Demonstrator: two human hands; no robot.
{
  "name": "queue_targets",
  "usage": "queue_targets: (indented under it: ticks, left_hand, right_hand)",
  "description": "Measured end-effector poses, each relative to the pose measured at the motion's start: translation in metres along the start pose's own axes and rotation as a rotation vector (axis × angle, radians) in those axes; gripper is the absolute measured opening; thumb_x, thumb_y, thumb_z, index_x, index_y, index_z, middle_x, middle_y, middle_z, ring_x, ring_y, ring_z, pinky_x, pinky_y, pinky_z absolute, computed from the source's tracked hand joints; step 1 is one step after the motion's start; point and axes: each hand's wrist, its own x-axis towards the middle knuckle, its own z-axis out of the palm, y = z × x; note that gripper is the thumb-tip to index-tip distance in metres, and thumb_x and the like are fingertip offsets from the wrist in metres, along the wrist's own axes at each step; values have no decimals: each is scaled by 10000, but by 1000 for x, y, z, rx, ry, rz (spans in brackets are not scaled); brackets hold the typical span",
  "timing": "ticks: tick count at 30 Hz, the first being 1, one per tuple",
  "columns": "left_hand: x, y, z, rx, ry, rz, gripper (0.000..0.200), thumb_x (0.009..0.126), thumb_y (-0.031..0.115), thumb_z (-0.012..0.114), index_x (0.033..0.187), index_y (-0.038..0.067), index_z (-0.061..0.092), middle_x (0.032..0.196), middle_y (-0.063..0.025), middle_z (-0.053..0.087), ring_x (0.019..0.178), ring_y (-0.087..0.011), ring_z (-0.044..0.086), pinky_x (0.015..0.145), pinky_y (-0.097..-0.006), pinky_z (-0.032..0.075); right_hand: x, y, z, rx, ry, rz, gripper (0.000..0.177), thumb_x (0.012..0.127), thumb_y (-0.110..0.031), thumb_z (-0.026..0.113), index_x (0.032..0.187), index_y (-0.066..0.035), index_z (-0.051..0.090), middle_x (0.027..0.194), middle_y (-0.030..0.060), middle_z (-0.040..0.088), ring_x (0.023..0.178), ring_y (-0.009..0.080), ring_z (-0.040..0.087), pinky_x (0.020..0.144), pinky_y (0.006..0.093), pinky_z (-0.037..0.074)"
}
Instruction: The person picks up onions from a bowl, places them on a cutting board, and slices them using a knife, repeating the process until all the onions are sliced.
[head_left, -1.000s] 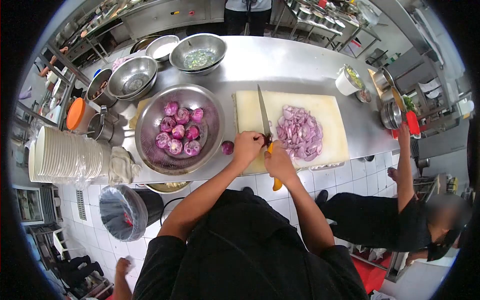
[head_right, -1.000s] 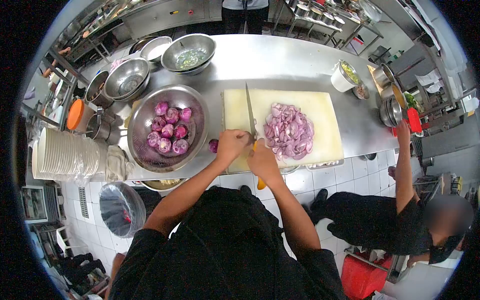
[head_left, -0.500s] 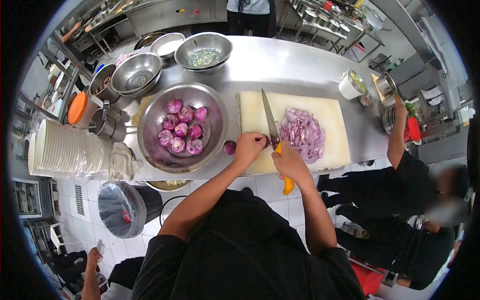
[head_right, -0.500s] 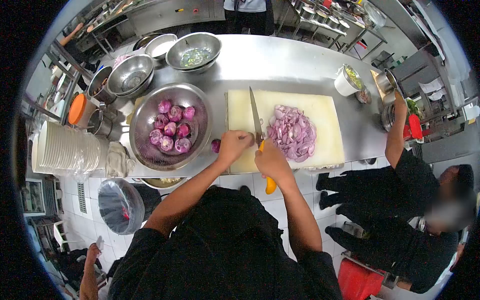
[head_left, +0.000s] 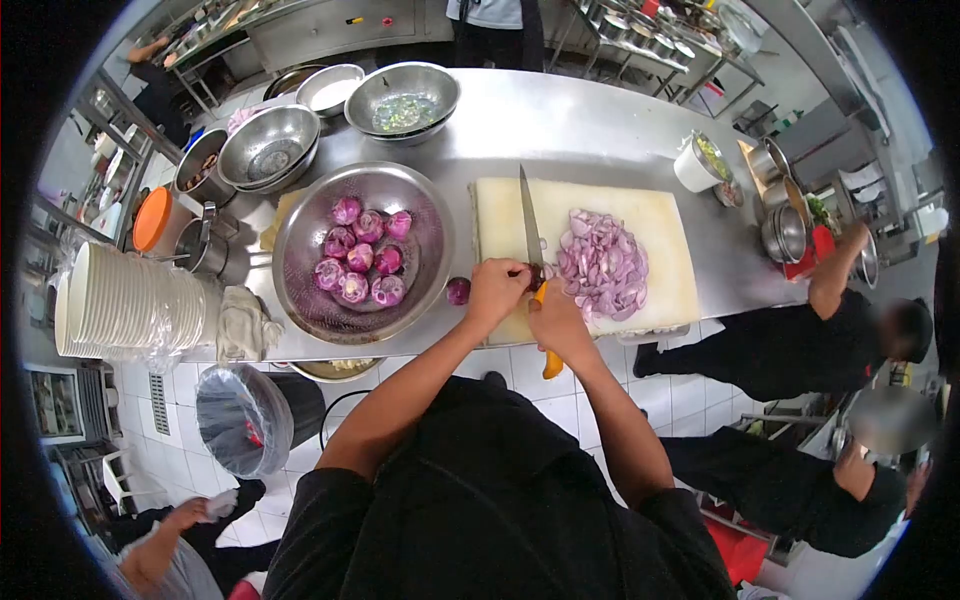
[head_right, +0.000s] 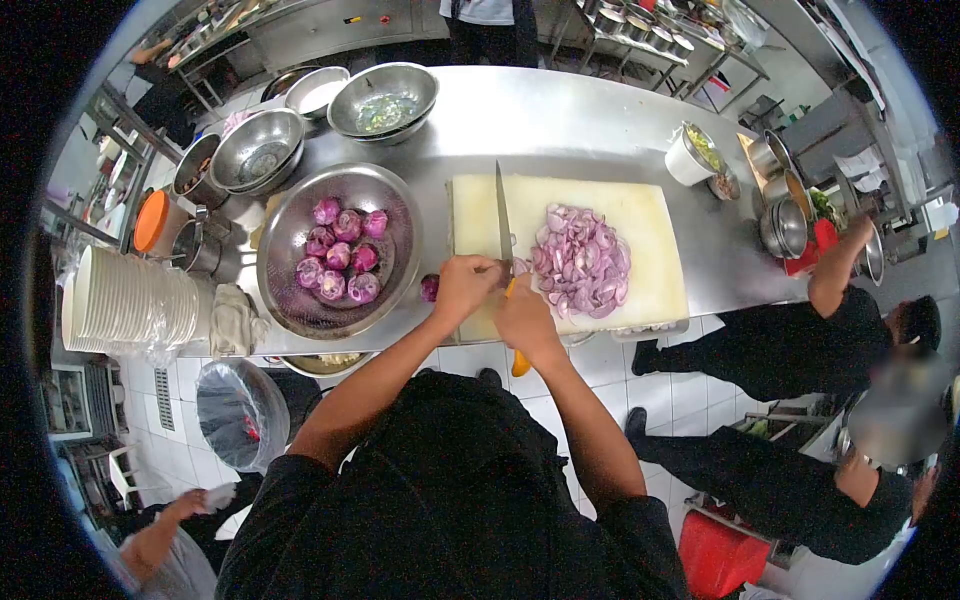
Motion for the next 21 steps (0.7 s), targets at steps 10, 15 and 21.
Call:
queue_targets:
  ticks: [10, 15, 21]
  left_hand:
    - [-1, 4, -5, -116, -104, -104, 209, 842, 182, 689, 863, -3, 784, 732, -101, 749, 658, -146, 711, 667, -290, 554]
    - [0, 6, -7, -78, -106, -107, 205, 841, 176, 686, 866, -1, 785, 730, -100, 750, 660, -150, 714, 673, -294, 558]
    - [-2, 0, -2, -78, -28, -37, 177, 844, 127, 676, 888, -12, 776, 713, -138, 736, 618, -209, 709, 646, -333, 560]
  right_hand:
    - [-24, -42, -50, 91, -145, 87, 310, 956, -130, 529, 1112, 123, 439, 835, 299, 658, 520, 348, 674, 480, 434, 557]
    - [-21, -37, -42, 118, -127, 72, 323, 960, -130, 523, 1131, 127, 430, 826, 299, 658, 508, 346, 670, 468, 431, 552]
    - [-13, -20, -20, 138, -63, 45, 338, 975, -152, 551, 1148, 104, 413, 850, 272, 645, 519, 333, 675, 442, 423, 547]
